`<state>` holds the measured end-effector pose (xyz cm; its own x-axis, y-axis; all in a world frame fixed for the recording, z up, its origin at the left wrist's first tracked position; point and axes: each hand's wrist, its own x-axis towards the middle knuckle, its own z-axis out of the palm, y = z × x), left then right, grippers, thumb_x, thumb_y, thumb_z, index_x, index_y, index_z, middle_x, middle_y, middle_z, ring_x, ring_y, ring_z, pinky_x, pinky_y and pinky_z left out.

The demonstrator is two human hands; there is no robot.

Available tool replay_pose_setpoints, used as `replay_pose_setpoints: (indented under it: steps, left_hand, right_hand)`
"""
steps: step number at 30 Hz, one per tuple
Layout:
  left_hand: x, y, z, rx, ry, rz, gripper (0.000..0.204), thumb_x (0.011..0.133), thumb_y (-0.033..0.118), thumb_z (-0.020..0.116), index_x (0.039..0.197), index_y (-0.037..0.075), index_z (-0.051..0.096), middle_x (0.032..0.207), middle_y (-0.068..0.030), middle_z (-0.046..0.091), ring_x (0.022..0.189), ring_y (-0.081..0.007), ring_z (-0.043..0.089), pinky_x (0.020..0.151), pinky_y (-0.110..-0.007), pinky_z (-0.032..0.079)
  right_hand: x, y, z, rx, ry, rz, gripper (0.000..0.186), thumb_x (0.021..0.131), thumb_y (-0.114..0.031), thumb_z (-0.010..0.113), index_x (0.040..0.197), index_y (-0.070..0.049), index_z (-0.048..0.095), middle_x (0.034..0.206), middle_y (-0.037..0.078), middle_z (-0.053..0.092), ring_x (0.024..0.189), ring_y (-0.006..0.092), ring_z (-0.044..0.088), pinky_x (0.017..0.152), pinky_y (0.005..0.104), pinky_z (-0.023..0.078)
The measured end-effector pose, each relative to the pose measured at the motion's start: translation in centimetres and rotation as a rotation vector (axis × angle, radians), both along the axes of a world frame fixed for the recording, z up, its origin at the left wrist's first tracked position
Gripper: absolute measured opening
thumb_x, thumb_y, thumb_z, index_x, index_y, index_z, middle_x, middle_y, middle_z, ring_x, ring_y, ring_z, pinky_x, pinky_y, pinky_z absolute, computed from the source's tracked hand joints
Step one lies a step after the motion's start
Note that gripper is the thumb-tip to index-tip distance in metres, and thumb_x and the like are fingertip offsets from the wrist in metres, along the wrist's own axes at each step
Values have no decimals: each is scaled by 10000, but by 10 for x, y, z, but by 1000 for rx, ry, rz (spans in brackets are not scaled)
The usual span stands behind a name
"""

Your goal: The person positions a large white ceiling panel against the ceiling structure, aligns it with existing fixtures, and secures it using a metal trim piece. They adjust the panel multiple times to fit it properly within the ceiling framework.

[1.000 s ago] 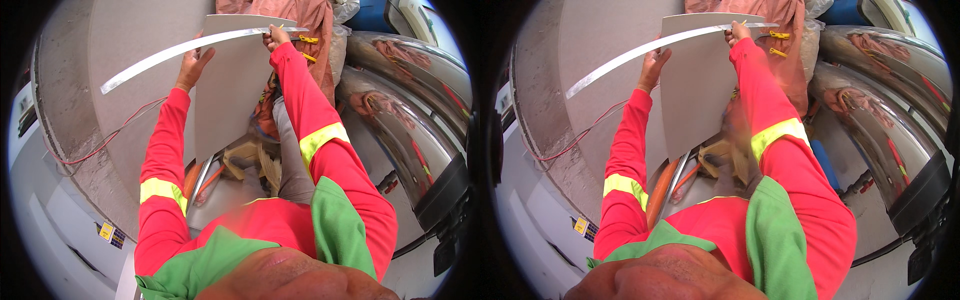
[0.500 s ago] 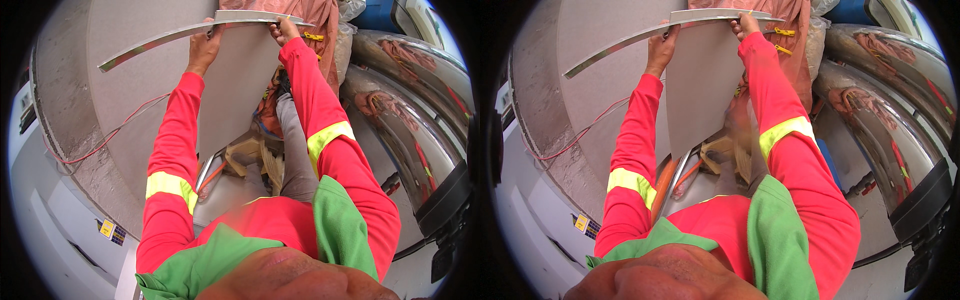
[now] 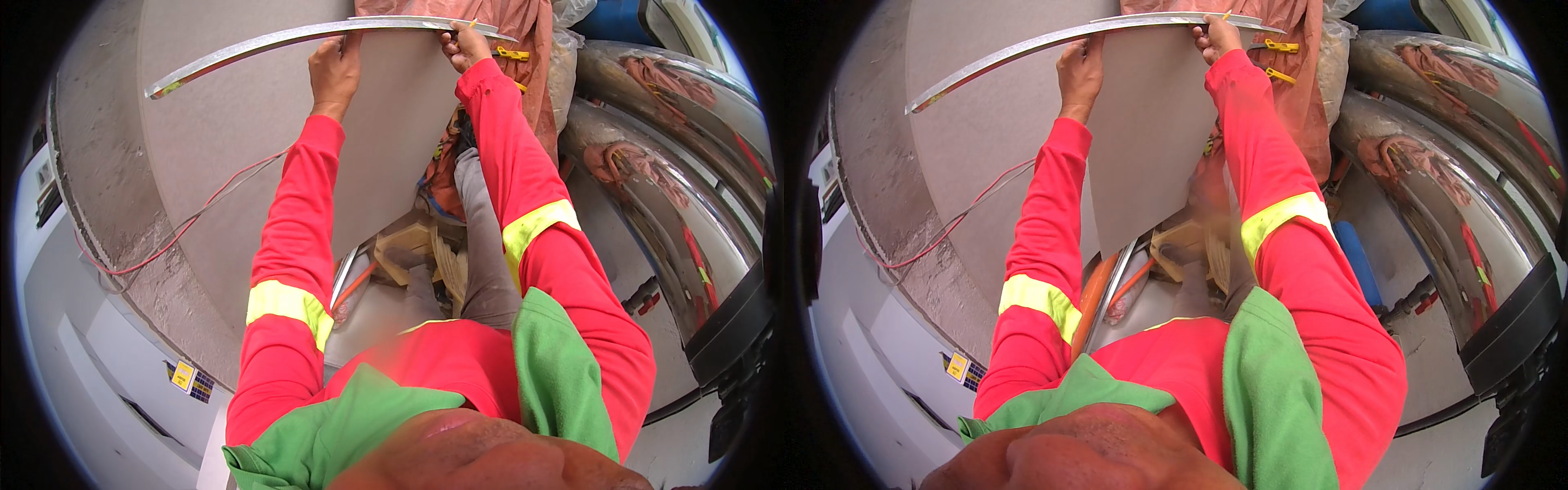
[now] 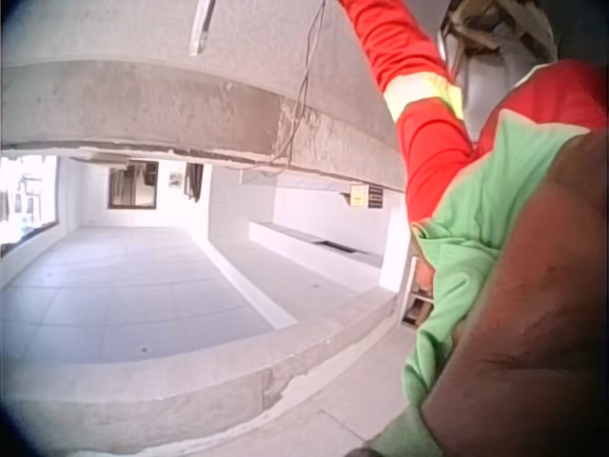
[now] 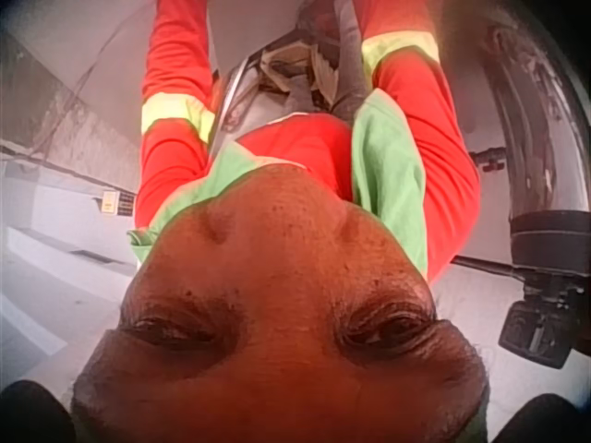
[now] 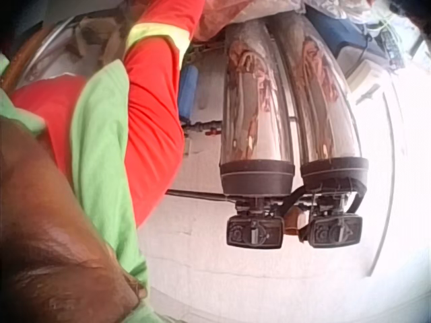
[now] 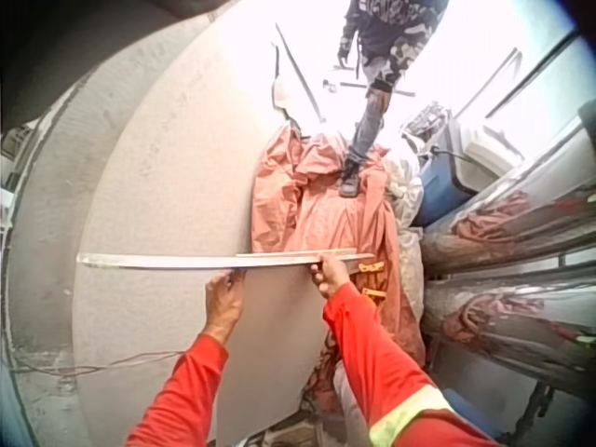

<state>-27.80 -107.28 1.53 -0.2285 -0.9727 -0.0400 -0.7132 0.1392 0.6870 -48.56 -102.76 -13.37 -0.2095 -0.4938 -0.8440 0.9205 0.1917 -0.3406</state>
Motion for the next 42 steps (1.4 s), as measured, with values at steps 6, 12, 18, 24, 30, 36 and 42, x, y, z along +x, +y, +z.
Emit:
replay_pose_setpoints:
  steps: [6,12,18,24,30,36,42]
  left_hand:
    - [-4,2,4,57,-67,22,729,965,624,475,747,-65,561,639,-182,539,620,-330,522,671,-421,460]
    - [-3,1,-1,-15,-93,-24,700,975,599,468,763,-64,545,653,-206,513,625,-373,480,654,-435,440]
    - [-3,5,-5,-64,4,19,588,984,505,515,808,-54,565,666,-212,519,630,-387,475,644,-436,437]
    - [-4,5,-8,-115,-54,30,481,978,410,560,826,-42,626,682,-225,587,640,-416,567,619,-443,450]
    - [-5,5,-7,-99,-37,51,469,977,389,568,802,-44,611,655,-211,568,595,-376,530,601,-423,437]
    - [-5,4,-8,-88,-71,65,492,976,415,561,807,-44,614,671,-218,576,625,-390,546,619,-431,442]
    - [-5,0,-9,-95,-108,28,526,990,457,520,933,-50,649,734,-259,592,674,-403,559,669,-424,455]
  right_hand:
    - [-1,1,0,7,19,12,126,970,-87,545,974,-49,424,793,73,508,559,134,539,370,186,287]
    - [-2,2,0,11,30,37,135,971,-99,554,987,-52,429,800,70,515,562,131,546,374,184,291]
    - [-1,2,6,25,89,10,195,947,-113,566,1083,-6,474,841,69,537,561,135,568,381,202,324]
    - [1,5,15,-27,105,29,184,970,-139,550,1069,-30,440,871,82,517,601,153,557,395,208,328]
    - [4,11,18,-53,3,-49,187,980,-142,513,1099,-32,420,898,103,524,611,163,552,396,214,315]
    - [4,10,14,-72,18,-41,150,986,-121,479,1083,-25,419,885,112,534,604,154,540,396,220,303]
    - [4,8,8,-57,5,-39,119,930,-97,450,1039,-49,451,826,88,552,572,145,552,403,236,292]
